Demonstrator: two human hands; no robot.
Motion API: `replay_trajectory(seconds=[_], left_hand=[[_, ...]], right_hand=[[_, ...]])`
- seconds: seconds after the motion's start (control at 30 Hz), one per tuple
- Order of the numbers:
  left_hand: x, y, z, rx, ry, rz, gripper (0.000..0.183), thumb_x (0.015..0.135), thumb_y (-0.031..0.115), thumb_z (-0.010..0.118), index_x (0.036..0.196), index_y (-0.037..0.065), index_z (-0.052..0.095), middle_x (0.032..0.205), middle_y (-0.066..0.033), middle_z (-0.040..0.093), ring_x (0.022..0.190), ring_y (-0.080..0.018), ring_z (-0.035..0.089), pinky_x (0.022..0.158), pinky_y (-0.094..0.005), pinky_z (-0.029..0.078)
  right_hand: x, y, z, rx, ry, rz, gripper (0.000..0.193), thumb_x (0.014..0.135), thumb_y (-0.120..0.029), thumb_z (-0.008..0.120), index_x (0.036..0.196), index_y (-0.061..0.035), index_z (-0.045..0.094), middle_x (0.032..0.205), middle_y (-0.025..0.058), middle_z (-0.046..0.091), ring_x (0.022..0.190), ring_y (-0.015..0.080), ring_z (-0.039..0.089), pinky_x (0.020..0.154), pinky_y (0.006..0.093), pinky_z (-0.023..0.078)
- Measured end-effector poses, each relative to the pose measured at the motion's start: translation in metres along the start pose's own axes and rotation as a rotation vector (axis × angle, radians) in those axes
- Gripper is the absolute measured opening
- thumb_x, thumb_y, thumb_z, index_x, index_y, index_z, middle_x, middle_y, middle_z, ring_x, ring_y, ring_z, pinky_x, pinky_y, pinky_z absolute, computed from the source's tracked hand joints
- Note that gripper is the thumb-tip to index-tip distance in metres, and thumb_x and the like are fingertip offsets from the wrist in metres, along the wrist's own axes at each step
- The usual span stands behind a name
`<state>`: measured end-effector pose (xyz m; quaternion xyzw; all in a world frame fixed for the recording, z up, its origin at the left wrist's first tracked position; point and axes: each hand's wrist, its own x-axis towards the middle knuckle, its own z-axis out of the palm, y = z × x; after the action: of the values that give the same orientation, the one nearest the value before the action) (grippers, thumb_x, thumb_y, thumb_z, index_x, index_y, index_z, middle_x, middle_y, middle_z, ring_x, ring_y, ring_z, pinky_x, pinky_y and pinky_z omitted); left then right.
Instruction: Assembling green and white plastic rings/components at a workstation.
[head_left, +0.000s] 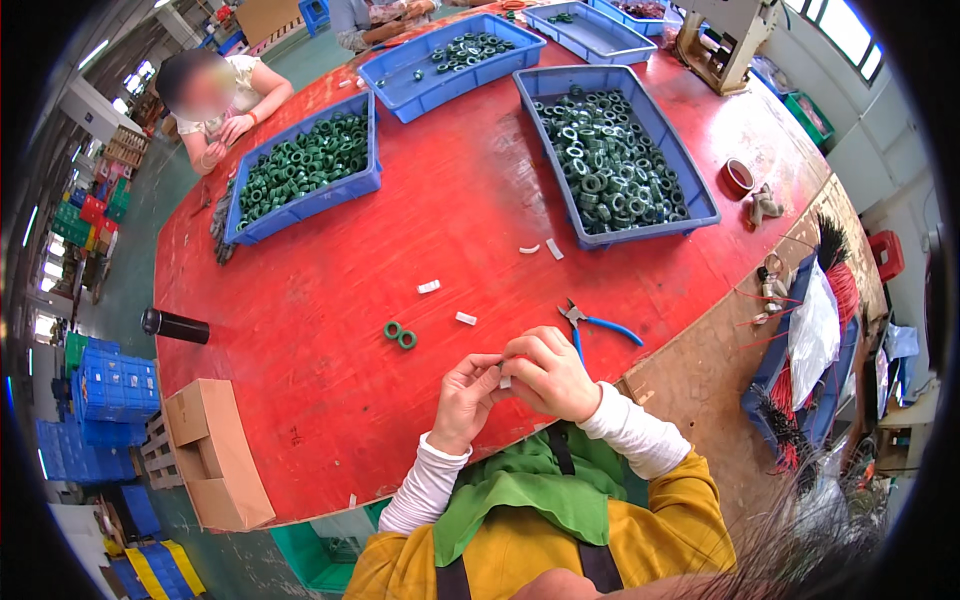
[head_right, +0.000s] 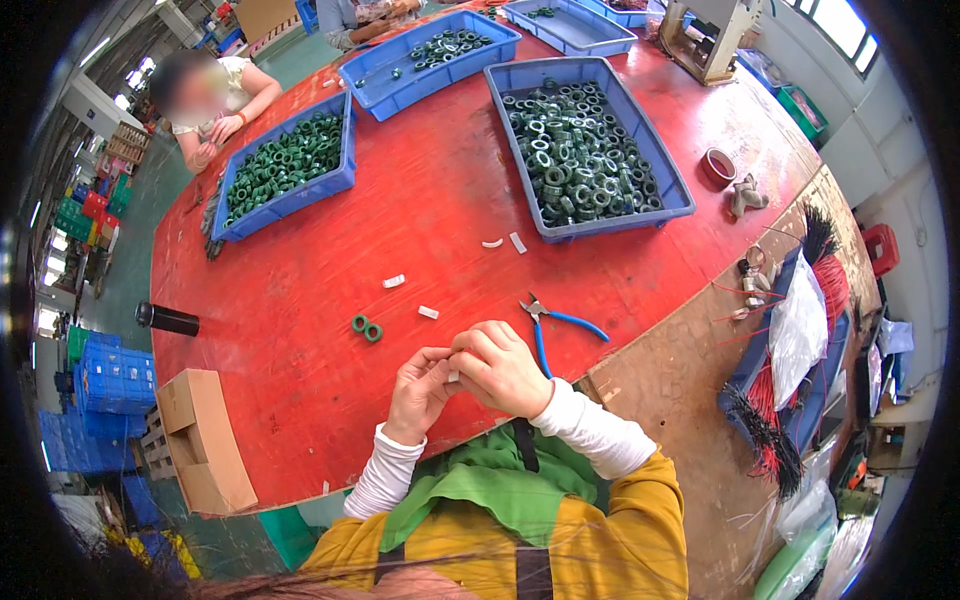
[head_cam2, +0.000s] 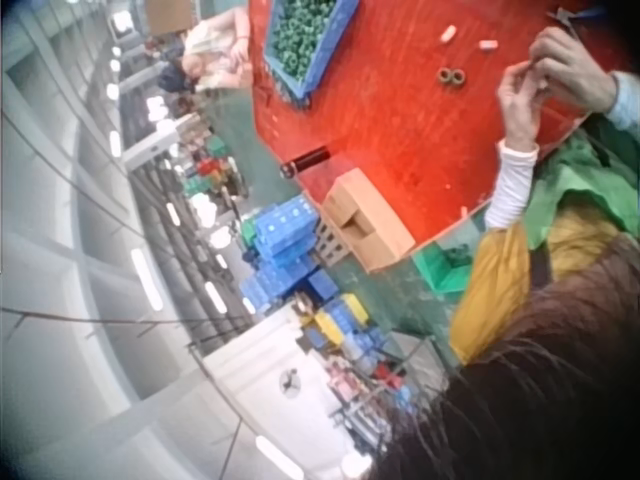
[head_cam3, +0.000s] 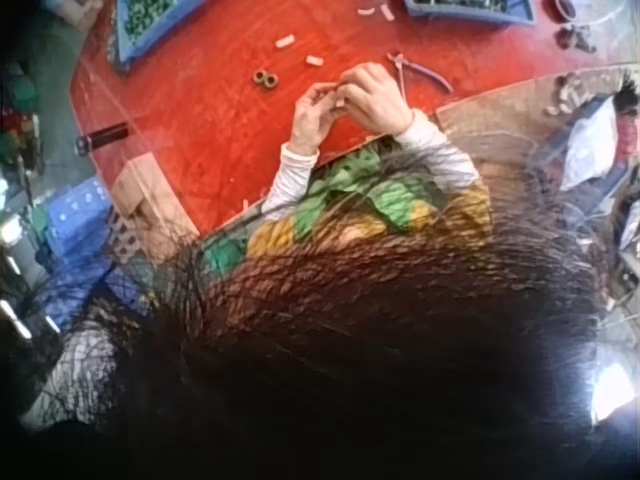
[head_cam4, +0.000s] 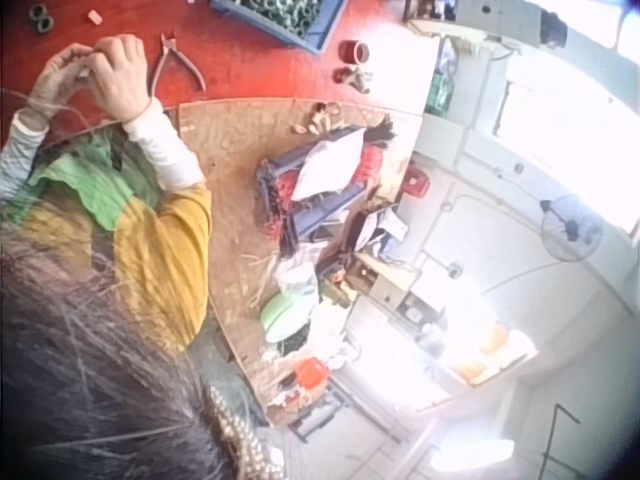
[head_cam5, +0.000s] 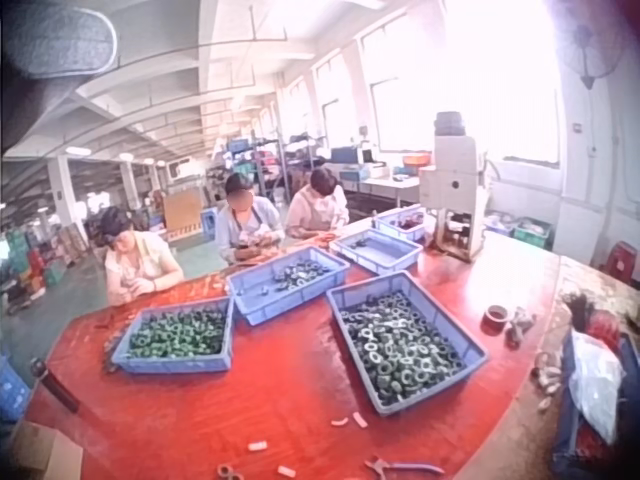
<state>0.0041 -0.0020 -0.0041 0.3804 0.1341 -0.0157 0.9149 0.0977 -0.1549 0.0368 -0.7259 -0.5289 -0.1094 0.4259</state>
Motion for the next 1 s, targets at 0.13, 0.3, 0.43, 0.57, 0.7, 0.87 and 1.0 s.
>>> replay_trajectory(seconds=[0.13, 0.3, 0.43, 0.57, 0.7, 0.87, 1.0], left_hand=[[0.001, -0.003, -0.002, -0.089, 0.032, -0.007, 0.015, 0.094, 0.008, 0.053, 0.107, 0.003, 0.055, 0.098, -0.0095, 0.064, 0.088, -0.0178, 0.064, 0.080, -0.0353, 0.055], [0.003, -0.005, -0.005, -0.270, 0.011, -0.061, 0.014, 0.094, 0.009, 0.053, 0.107, 0.004, 0.053, 0.098, -0.0105, 0.064, 0.089, -0.0194, 0.064, 0.079, -0.0354, 0.054], [0.004, -0.007, -0.001, -0.250, 0.051, 0.011, 0.012, 0.093, 0.009, 0.054, 0.105, 0.006, 0.055, 0.098, -0.0101, 0.065, 0.088, -0.0196, 0.064, 0.079, -0.0343, 0.054], [0.008, -0.018, 0.001, -0.264, 0.038, 0.078, 0.011, 0.093, 0.008, 0.054, 0.104, 0.007, 0.057, 0.098, -0.0100, 0.065, 0.090, -0.0199, 0.064, 0.080, -0.0346, 0.054], [0.007, -0.019, 0.003, -0.255, 0.029, 0.086, 0.012, 0.092, 0.007, 0.055, 0.104, 0.006, 0.057, 0.097, -0.0101, 0.065, 0.091, -0.0207, 0.064, 0.080, -0.0357, 0.054], [0.005, -0.014, 0.013, -0.016, 0.039, 0.189, 0.011, 0.093, 0.005, 0.053, 0.103, 0.002, 0.056, 0.097, -0.0114, 0.065, 0.090, -0.0207, 0.065, 0.082, -0.0387, 0.056], [0.002, -0.009, 0.013, 0.032, 0.033, 0.189, 0.013, 0.091, 0.006, 0.057, 0.102, 0.000, 0.056, 0.095, -0.0107, 0.065, 0.087, -0.0189, 0.065, 0.080, -0.0368, 0.057]], right_hand=[[-0.007, 0.005, 0.006, -0.080, 0.074, -0.192, 0.019, 0.067, -0.009, 0.069, 0.083, -0.0093, 0.059, 0.092, 0.0043, 0.059, 0.090, 0.0256, 0.057, 0.078, 0.0411, 0.046], [-0.008, 0.004, 0.006, -0.048, 0.149, -0.109, 0.017, 0.067, -0.010, 0.067, 0.082, -0.0108, 0.059, 0.093, 0.0014, 0.062, 0.096, 0.0253, 0.057, 0.087, 0.0470, 0.043], [-0.021, -0.005, 0.012, -0.116, 0.159, -0.026, 0.017, 0.068, -0.011, 0.067, 0.083, -0.0131, 0.059, 0.089, -0.0024, 0.064, 0.096, 0.0236, 0.055, 0.093, 0.0483, 0.038], [-0.028, -0.016, 0.023, -0.122, 0.226, 0.102, 0.019, 0.071, -0.009, 0.071, 0.083, -0.0149, 0.058, 0.088, -0.0052, 0.067, 0.092, 0.0226, 0.053, 0.092, 0.0470, 0.034], [-0.021, -0.015, 0.015, -0.086, 0.316, 0.179, 0.020, 0.070, -0.005, 0.069, 0.084, -0.0137, 0.058, 0.085, -0.0032, 0.067, 0.088, 0.0223, 0.052, 0.088, 0.0440, 0.035], [-0.006, -0.004, 0.005, -0.060, 0.340, 0.180, 0.020, 0.069, -0.004, 0.069, 0.083, -0.0107, 0.057, 0.079, -0.0014, 0.065, 0.084, 0.0220, 0.052, 0.083, 0.0421, 0.035], [-0.002, 0.006, 0.002, -0.063, 0.311, 0.144, 0.020, 0.069, -0.005, 0.070, 0.083, -0.0112, 0.057, 0.079, -0.0020, 0.064, 0.082, 0.0212, 0.052, 0.081, 0.0408, 0.036]])
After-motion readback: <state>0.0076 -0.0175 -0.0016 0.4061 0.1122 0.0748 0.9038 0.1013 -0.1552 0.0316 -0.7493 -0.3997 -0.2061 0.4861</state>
